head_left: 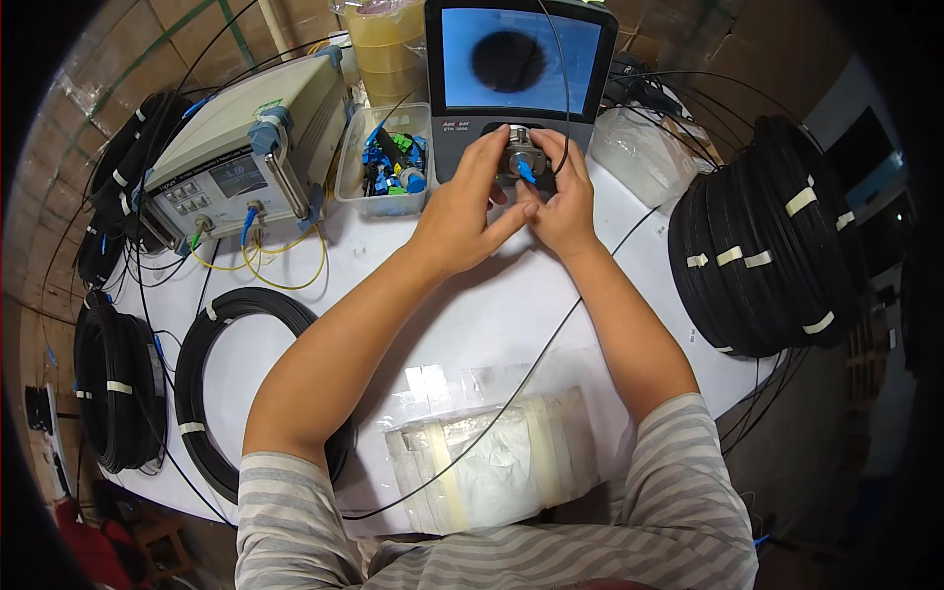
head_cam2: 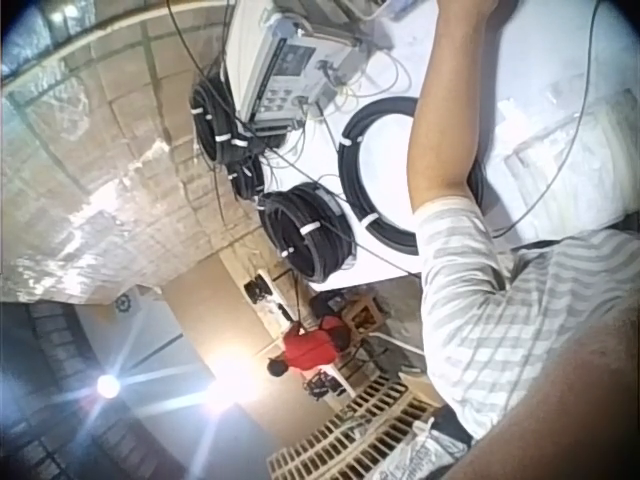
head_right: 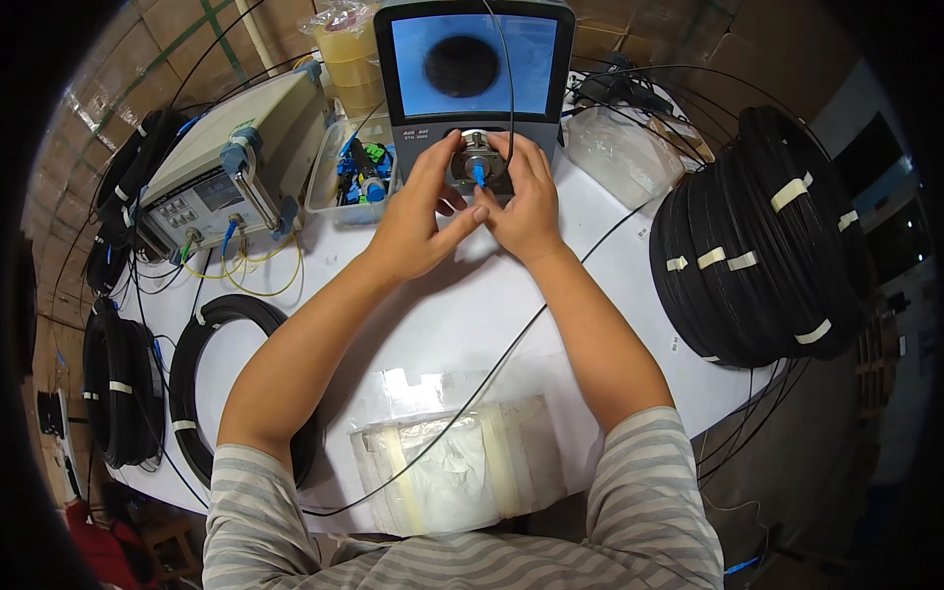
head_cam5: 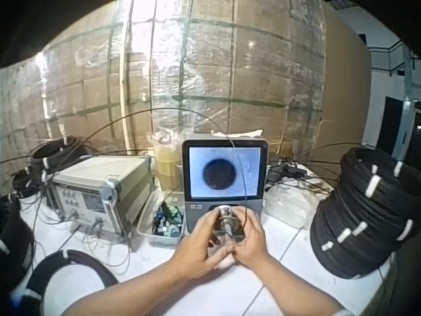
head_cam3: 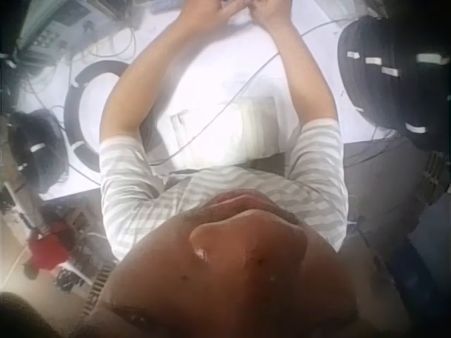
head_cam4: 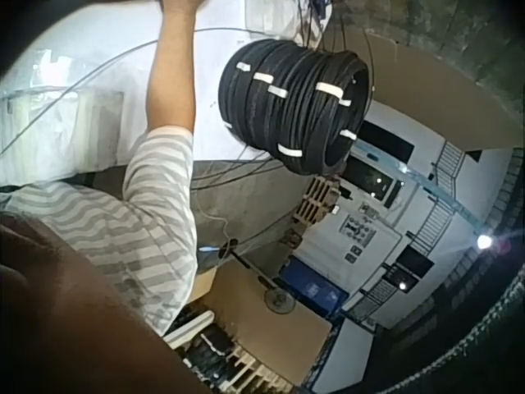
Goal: Inspecting the end-face quality of fiber optic cables using a digital microscope and a monitoring screen at a production workbench.
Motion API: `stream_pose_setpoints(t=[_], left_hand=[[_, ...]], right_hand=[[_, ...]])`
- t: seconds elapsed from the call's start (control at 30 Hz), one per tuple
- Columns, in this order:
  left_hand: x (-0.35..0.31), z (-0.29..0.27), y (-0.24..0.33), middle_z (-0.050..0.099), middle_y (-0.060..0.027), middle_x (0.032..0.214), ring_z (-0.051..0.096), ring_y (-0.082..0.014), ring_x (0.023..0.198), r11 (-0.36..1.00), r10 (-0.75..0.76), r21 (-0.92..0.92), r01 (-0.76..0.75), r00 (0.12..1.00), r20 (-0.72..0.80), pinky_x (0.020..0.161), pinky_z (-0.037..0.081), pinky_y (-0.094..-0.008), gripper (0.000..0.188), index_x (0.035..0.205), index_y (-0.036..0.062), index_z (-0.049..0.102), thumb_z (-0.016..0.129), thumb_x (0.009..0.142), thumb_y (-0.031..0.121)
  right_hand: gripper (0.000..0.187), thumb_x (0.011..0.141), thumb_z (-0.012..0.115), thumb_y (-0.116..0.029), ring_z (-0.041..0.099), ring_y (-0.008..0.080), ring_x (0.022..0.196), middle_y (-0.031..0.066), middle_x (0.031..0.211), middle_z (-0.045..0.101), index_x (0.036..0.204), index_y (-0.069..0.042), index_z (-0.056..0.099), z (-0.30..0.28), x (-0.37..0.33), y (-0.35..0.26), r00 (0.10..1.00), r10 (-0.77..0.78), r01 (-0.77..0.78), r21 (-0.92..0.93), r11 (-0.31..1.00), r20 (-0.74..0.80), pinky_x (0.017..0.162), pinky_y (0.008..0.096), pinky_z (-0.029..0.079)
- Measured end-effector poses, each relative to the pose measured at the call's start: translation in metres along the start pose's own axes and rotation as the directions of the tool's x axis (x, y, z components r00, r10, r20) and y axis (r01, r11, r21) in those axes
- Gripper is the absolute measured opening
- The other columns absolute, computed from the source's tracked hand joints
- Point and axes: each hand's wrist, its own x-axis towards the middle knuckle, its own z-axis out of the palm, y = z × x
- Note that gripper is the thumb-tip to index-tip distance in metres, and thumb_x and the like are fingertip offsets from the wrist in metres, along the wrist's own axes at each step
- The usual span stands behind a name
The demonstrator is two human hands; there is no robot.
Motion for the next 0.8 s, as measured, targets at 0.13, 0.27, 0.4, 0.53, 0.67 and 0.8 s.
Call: stream_pose_setpoints(t=[0.13, 0.27, 0.4, 0.53, 0.67, 0.8], left_hand=[[-0.003, 0.003, -0.004, 0.043, -0.0211, 0.156, 0.070, -0.0231, 0.088, 0.999, -0.014, 0.050, 0.015, 0.999, -0.031, 0.081, 0.059, -0.0346, 0.088, 0.163, 0.0029, 0.026, 0.077, 0.094, 0.024], [0.000, 0.007, -0.006, 0.044, -0.0205, 0.155, 0.071, -0.0227, 0.088, 0.998, -0.066, 0.021, 0.067, 0.997, -0.045, 0.081, 0.059, -0.0340, 0.087, 0.162, 0.0027, 0.027, 0.077, 0.093, 0.023], [0.002, 0.008, -0.007, 0.046, -0.0199, 0.151, 0.070, -0.0269, 0.088, 0.998, -0.056, 0.029, 0.058, 0.997, -0.060, 0.079, 0.059, -0.0376, 0.085, 0.157, -0.0001, 0.031, 0.076, 0.092, 0.030], [0.002, 0.009, -0.007, 0.047, -0.0186, 0.148, 0.070, -0.0266, 0.088, 0.998, -0.045, 0.038, 0.048, 0.996, -0.073, 0.079, 0.059, -0.0375, 0.081, 0.155, 0.0001, 0.035, 0.076, 0.091, 0.028], [0.001, 0.011, -0.011, 0.046, -0.0180, 0.150, 0.070, -0.0272, 0.087, 0.996, -0.028, 0.087, 0.035, 0.997, -0.072, 0.079, 0.060, -0.0373, 0.080, 0.154, 0.0002, 0.036, 0.077, 0.091, 0.028], [0.002, 0.012, -0.012, 0.045, -0.0177, 0.150, 0.070, -0.0277, 0.086, 0.996, -0.029, 0.079, 0.035, 0.997, -0.076, 0.078, 0.059, -0.0374, 0.080, 0.154, 0.0007, 0.036, 0.077, 0.090, 0.027]], right_hand=[[0.066, 0.074, 0.081, -0.009, 0.058, 0.0375, 0.122, 0.0136, 0.131, 0.061, 0.136, -0.004, 0.060, 0.003, 0.001, -0.006, 1.000, 0.014, -0.013, -0.073, 0.997, 0.016, 0.105, 0.0444, 0.048], [0.068, 0.068, 0.086, -0.007, 0.059, 0.0371, 0.120, 0.0130, 0.129, 0.059, 0.130, -0.004, 0.059, 0.007, 0.000, -0.006, 0.997, 0.073, -0.071, -0.124, 0.990, 0.006, 0.102, 0.0448, 0.050], [0.067, 0.068, 0.089, -0.008, 0.059, 0.0372, 0.116, 0.0126, 0.127, 0.058, 0.126, -0.004, 0.057, 0.012, -0.001, -0.008, 0.989, 0.140, -0.144, -0.129, 0.981, -0.041, 0.099, 0.0453, 0.051], [0.067, 0.068, 0.089, -0.008, 0.060, 0.0377, 0.114, 0.0130, 0.127, 0.058, 0.127, -0.004, 0.057, 0.009, 0.001, -0.005, 0.996, 0.093, -0.093, -0.137, 0.986, -0.008, 0.098, 0.0462, 0.051], [0.066, 0.069, 0.088, -0.005, 0.059, 0.0372, 0.115, 0.0119, 0.127, 0.058, 0.128, -0.004, 0.058, 0.008, 0.004, -0.004, 0.999, 0.038, -0.036, -0.169, 0.985, 0.009, 0.098, 0.0454, 0.051], [0.068, 0.068, 0.087, 0.000, 0.059, 0.0363, 0.116, 0.0091, 0.126, 0.060, 0.130, -0.007, 0.060, 0.005, 0.006, -0.008, 0.999, 0.034, -0.032, -0.148, 0.988, 0.007, 0.099, 0.0452, 0.051]])
